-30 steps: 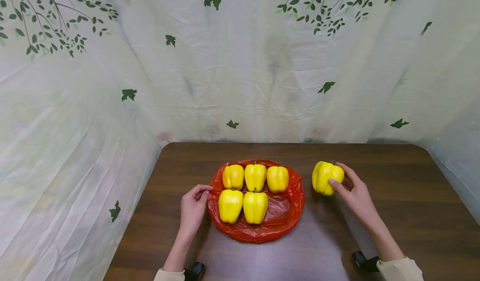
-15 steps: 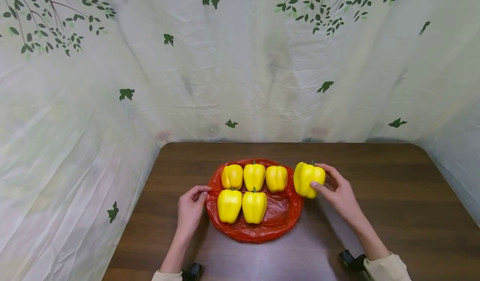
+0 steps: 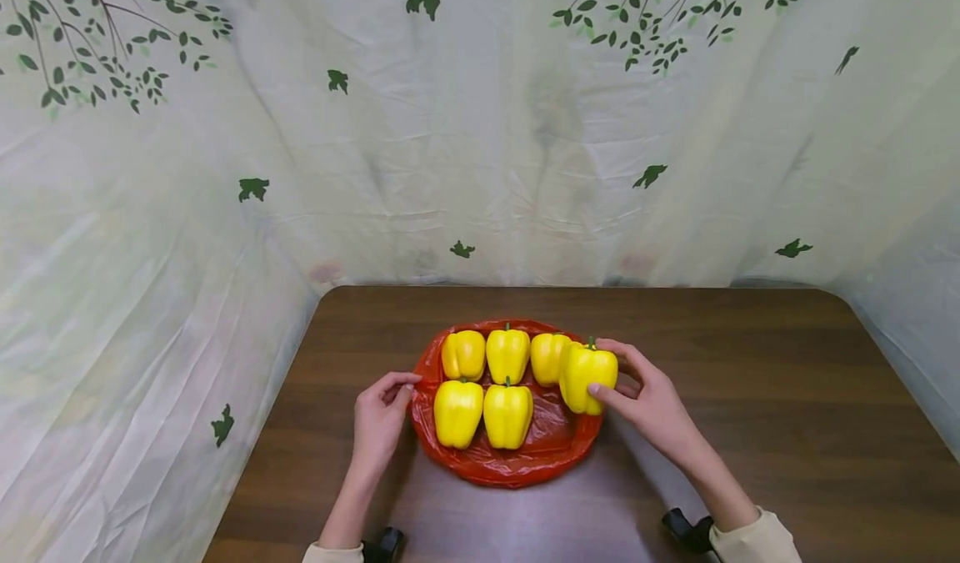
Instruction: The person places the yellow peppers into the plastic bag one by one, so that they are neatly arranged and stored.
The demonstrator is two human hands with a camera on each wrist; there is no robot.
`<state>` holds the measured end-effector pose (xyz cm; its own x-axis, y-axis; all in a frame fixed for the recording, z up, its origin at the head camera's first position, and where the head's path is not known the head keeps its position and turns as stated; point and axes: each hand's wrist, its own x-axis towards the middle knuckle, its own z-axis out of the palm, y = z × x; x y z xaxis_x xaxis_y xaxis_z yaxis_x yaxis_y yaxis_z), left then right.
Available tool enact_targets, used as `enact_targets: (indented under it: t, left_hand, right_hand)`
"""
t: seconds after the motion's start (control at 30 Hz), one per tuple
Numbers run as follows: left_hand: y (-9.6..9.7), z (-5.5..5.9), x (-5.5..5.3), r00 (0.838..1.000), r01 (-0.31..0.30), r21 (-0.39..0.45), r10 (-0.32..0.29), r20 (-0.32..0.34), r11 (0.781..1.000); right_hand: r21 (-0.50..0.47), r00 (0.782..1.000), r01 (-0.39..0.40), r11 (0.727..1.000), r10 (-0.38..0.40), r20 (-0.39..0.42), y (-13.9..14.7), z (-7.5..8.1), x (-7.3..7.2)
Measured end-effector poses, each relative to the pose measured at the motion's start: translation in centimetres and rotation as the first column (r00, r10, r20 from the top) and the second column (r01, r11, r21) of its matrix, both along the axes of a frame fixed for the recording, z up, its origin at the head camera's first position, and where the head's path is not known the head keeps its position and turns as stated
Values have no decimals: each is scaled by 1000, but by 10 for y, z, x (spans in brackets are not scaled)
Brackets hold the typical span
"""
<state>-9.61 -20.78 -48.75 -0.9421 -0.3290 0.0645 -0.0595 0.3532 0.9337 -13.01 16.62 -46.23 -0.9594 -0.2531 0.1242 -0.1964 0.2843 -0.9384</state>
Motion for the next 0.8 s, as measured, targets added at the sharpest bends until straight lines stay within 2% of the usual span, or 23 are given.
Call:
enact_targets:
  t: [0.13,0.47,0.67,0.8]
  left_hand:
    - [0,-1,0,1000,2,4,-2,8,1000]
    - [2,1,-4,1000,23,23,-22,-18,999]
    - [3,0,-3,1000,19,37,-19,-14,999]
    - [2,-1,-1,1000,13,37,-13,-11,999]
  right_hand:
    - [13,999,-31,999,31,-11,-9,0,4]
    - [123,996,-54,991,63,-69,-25,-7,13]
    - [239,988,-104,965,127,-83,-32,-11,19]
    - [294,991,-100,951,120,-52,-33,-14,21]
